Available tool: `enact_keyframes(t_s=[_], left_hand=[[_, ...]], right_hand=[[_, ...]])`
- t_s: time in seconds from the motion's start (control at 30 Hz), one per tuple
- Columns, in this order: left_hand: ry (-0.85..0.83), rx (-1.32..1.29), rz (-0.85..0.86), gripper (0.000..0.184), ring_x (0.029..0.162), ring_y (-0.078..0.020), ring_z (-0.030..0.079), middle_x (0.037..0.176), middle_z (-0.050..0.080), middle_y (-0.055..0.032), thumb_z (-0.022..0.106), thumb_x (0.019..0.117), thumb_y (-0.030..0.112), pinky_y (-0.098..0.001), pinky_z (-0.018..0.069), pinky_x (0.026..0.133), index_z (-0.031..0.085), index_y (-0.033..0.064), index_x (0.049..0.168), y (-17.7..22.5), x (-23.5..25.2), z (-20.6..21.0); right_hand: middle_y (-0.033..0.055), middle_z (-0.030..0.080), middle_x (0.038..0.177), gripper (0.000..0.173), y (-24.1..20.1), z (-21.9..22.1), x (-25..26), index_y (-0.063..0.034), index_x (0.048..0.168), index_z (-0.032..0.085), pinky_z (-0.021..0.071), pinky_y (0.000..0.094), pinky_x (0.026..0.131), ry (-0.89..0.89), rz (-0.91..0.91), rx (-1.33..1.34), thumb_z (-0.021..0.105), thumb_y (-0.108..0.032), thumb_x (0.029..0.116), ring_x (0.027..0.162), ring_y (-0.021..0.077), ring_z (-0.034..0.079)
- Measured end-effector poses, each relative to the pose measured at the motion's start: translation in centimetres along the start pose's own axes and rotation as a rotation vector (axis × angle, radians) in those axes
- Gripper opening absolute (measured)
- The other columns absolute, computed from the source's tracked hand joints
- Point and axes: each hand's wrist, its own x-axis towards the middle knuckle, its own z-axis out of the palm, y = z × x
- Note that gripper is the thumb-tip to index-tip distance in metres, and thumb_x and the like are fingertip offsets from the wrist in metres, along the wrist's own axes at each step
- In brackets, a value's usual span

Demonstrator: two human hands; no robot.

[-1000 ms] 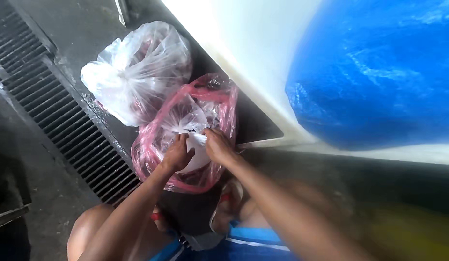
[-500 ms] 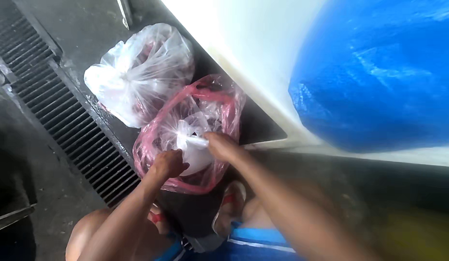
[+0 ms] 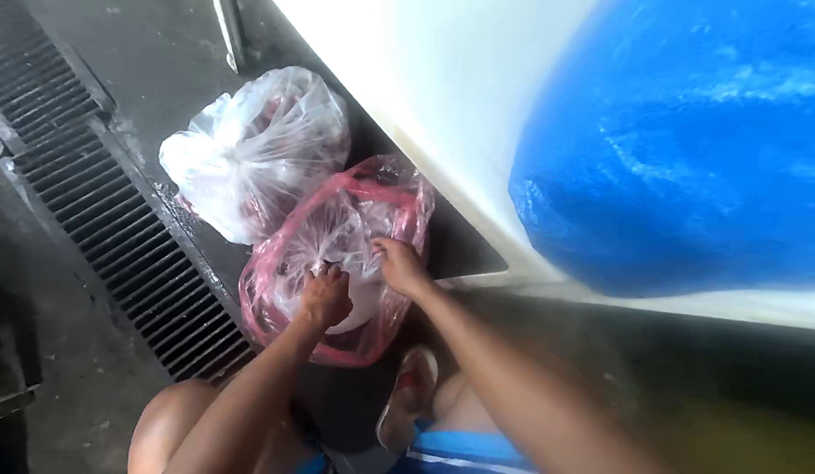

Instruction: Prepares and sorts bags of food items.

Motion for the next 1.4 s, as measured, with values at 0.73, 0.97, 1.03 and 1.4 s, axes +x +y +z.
enact_keyframes(t_s=[0.73, 0.97, 1.03, 1.4], left_hand=[[-0.084, -0.165, 0.033, 0.042, 0.137, -0.0427, 0.048, 0.14, 0.06, -0.0146, 0.063, 0.0948, 0.039, -0.0692, 0.0452, 0.101, 0.066, 0.0179, 0.132, -1.7, -0.5, -0.7], [-0.077, -0.165, 0.051, 0.048, 0.137, -0.0421, 0.048, 0.14, 0.06, -0.0138, 0.066, 0.0914, 0.039, -0.0692, 0.0474, 0.097, 0.065, 0.0212, 0.136, -1.8, -1.3, 0.2], [-0.077, -0.179, 0.046, 0.046, 0.137, -0.0438, 0.048, 0.14, 0.06, -0.0151, 0.068, 0.0911, 0.037, -0.0709, 0.0478, 0.095, 0.066, 0.0188, 0.133, -1.7, -1.7, 0.1], [-0.079, -0.238, 0.036, 0.04, 0.131, -0.0451, 0.053, 0.139, 0.059, -0.0185, 0.072, 0.09, 0.03, -0.0719, 0.0489, 0.091, 0.068, 0.0089, 0.124, -1.4, -3.4, -0.9]], right_hand=[[0.0266, 0.06, 0.138, 0.041, -3.4, 1.6, 9.8, 0.0034, 0.132, 0.062, 0.0399, 0.0659, 0.109, -0.183, 0.216, -0.627, 0.062, -0.016, 0.0963, 0.134, 0.0452, 0.053], [0.0274, 0.058, 0.139, 0.053, -2.1, 0.8, 8.5, 0.0046, 0.135, 0.059, 0.0416, 0.065, 0.109, -0.195, 0.199, -0.524, 0.066, -0.029, 0.0942, 0.133, 0.0434, 0.054], [0.0282, 0.057, 0.141, 0.054, -2.1, 1.3, 8.2, 0.0053, 0.138, 0.057, 0.0407, 0.0653, 0.111, -0.212, 0.184, -0.554, 0.066, -0.026, 0.095, 0.134, 0.0442, 0.053], [0.0278, 0.059, 0.137, 0.041, -1.6, 1.2, 7.9, 0.0035, 0.126, 0.067, 0.0412, 0.0653, 0.11, -0.238, 0.041, -0.67, 0.067, -0.023, 0.0944, 0.133, 0.0437, 0.053]])
